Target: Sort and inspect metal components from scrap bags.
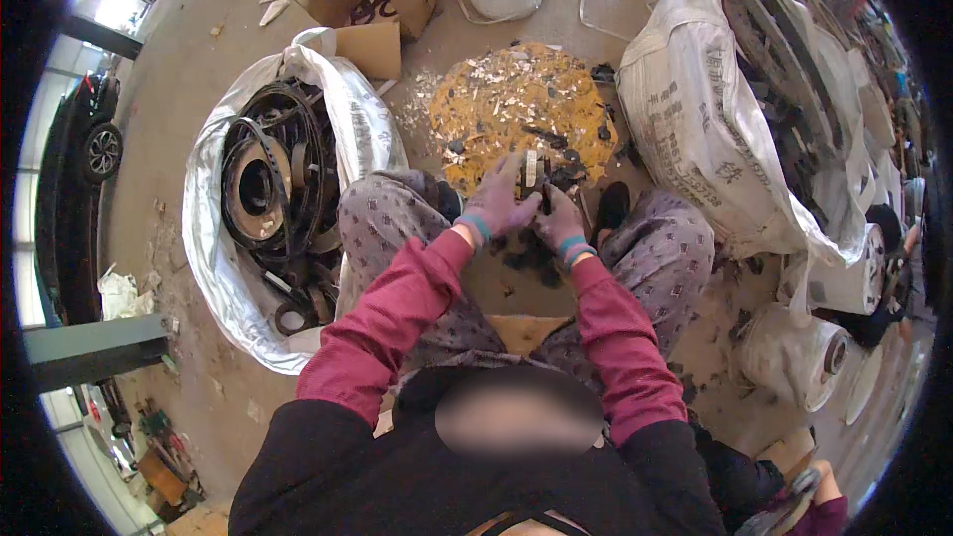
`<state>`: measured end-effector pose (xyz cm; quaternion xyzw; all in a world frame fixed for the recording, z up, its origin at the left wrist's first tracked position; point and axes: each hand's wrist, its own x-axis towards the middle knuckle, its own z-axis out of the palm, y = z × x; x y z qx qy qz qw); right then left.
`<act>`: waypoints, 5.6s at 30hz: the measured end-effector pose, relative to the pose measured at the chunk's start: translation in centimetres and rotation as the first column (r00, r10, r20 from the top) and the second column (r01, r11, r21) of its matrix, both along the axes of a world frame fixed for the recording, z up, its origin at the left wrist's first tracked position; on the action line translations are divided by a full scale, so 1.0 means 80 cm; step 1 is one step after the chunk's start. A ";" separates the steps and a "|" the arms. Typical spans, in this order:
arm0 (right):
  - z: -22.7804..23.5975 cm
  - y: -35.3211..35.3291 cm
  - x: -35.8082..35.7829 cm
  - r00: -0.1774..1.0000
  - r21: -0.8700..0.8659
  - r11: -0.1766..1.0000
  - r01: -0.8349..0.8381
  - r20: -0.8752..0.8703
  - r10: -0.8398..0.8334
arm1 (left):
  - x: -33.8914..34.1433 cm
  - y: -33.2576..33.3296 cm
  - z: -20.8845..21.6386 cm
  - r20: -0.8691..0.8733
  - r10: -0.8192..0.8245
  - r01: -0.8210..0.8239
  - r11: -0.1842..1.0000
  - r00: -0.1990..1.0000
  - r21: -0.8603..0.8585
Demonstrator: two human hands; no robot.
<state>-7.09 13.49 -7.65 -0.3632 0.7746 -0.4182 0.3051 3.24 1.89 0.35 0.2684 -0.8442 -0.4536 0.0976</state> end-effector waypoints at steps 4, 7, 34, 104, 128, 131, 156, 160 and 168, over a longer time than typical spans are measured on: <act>-0.001 -0.008 0.005 0.997 -0.082 0.994 0.070 0.029 -0.068 | -0.007 0.010 0.025 -0.006 -0.029 0.022 0.870 1.000 -0.492; 0.011 0.000 0.010 0.999 -0.088 0.995 0.041 -0.019 -0.043 | -0.012 0.012 0.021 0.051 -0.012 0.037 0.853 0.999 -0.521; 0.061 0.001 0.010 0.997 -0.053 0.997 0.050 0.054 -0.048 | -0.040 -0.036 -0.080 0.090 0.592 -0.591 0.806 0.801 -0.044; 0.081 0.016 -0.050 0.388 -0.142 0.521 0.842 0.830 -0.401 | -0.034 -0.009 -0.021 -0.035 0.382 -0.180 0.513 0.924 0.839; 0.127 0.061 0.008 0.660 -0.084 0.934 0.348 0.730 -0.180 | 0.006 0.009 -0.057 -0.341 0.317 0.145 0.508 0.885 0.849; 0.115 0.057 0.018 0.646 -0.083 0.939 0.333 0.745 -0.163 | 0.006 0.006 -0.061 -0.335 0.324 0.107 0.558 0.885 0.823; 0.091 -0.031 0.005 0.752 -0.100 0.874 0.475 0.562 -0.345 | -0.006 0.015 -0.109 -0.209 0.230 0.030 0.601 0.950 0.799; 0.091 -0.033 -0.018 0.868 0.050 0.933 0.357 0.351 -0.351 | 0.004 0.016 -0.083 -0.134 0.108 -0.042 0.906 0.985 0.421; 0.085 -0.007 0.001 0.921 -0.106 0.919 0.380 0.138 -0.365 | 0.004 0.016 -0.069 -0.241 0.015 0.118 0.840 0.971 0.529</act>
